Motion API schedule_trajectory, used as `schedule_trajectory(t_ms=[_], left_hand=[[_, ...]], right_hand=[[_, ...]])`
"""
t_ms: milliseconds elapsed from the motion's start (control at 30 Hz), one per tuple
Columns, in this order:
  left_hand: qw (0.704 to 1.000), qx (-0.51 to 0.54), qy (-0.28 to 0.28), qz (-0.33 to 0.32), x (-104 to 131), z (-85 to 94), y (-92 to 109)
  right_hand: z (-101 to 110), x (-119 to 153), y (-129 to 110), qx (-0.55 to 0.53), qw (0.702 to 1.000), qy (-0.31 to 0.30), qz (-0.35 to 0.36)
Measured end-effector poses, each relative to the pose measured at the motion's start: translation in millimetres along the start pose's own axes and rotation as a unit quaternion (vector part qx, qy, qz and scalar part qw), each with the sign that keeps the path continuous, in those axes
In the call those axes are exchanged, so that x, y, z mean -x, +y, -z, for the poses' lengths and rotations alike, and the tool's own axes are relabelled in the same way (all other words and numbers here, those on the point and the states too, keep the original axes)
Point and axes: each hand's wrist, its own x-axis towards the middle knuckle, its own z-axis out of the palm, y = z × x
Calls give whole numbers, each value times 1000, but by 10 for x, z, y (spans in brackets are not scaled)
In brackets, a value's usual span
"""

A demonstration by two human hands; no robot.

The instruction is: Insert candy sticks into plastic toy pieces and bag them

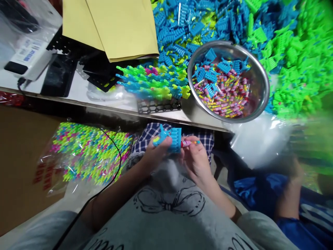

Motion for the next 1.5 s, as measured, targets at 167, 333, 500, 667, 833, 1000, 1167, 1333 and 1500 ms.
schedule_trajectory(t_ms=[167,333,500,667,833,1000,1167,1333,1500], left_hand=[[999,15,-41,8,-7,44,-53],[997,-44,-51,-32,20,14,7],[998,5,-63,-4,47,-80,23],[996,-20,-82,-38,49,-133,2],[990,-52,-95,-89,73,-192,1],[985,-49,-140,-86,67,-247,-40],[988,-12,-134,-77,66,-290,-68],[995,3,-84,-62,114,-305,-14],[994,-9,-66,-83,139,-291,-27]], right_hand=[[11,7,-22,-21,999,2,-47],[3,21,-24,-24,997,23,-64],[-10,26,-40,-20,997,47,-54],[-35,52,-97,-13,997,59,-51],[-6,89,-144,52,994,88,40],[9,106,-145,103,984,105,98],[-42,141,-201,88,986,102,99],[-60,162,-208,116,976,131,132],[-73,164,-187,128,968,152,150]])
